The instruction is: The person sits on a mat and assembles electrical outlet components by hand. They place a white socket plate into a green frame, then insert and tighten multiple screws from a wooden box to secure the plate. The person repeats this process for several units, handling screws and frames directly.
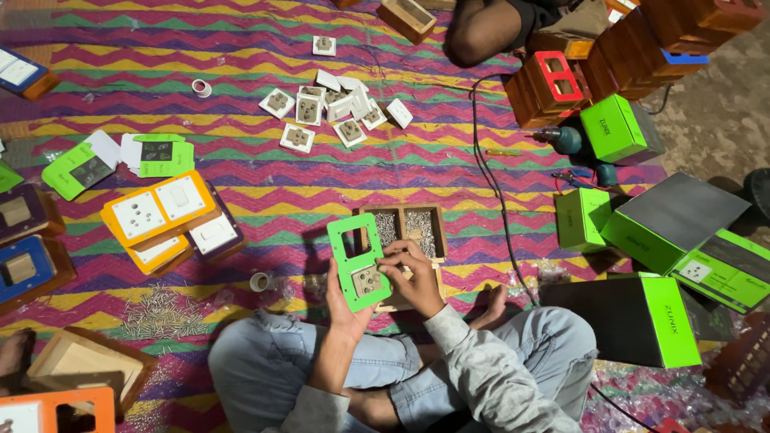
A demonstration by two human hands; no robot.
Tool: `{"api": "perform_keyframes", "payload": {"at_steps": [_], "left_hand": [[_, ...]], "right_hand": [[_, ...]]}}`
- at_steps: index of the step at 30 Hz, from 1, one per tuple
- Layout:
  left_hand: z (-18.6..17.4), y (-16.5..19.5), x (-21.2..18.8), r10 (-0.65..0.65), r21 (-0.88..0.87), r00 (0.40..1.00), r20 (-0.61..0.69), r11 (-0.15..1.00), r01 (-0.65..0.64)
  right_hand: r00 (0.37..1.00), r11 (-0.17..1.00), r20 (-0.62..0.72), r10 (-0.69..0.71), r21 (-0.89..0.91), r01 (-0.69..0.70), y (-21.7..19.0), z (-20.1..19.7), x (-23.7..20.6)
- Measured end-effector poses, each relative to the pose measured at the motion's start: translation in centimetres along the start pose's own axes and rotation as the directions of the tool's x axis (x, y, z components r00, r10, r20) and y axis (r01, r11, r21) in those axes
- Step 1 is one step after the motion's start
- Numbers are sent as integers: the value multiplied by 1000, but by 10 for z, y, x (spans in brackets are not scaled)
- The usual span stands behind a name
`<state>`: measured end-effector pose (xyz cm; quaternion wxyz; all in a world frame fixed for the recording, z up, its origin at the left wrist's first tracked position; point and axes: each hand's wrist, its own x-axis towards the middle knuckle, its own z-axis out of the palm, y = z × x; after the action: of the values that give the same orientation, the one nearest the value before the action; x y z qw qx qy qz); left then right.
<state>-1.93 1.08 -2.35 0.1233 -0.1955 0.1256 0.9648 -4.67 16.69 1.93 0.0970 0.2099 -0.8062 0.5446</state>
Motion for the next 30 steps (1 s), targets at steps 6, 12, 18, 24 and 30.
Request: {"api": "perform_keyframes", "payload": {"at_steps": [6, 12, 18, 24, 30], "left_hand": [[-6, 3, 2, 30, -61, 999, 14, 998, -29], [-10, 0, 6, 30, -114, 1000, 5, 993, -29], [-10, -1, 9, 28, -115, 998, 56, 993, -21], [-7, 0, 6, 44, -77, 995, 87, 996, -38], [-8, 0, 7, 48, -109, 999, 17, 993, -46]], "right_hand": [[995, 985, 89, 37, 166, -51, 10, 5, -1], [989, 981, 97, 113, 147, -126, 18, 4, -9], [994, 988, 53, 100, 116, -106, 21, 8, -3], [994, 992, 26, 107, 59, -109, 5, 6, -2], [998, 999, 61, 33, 36, -35, 3, 8, 0]]}}
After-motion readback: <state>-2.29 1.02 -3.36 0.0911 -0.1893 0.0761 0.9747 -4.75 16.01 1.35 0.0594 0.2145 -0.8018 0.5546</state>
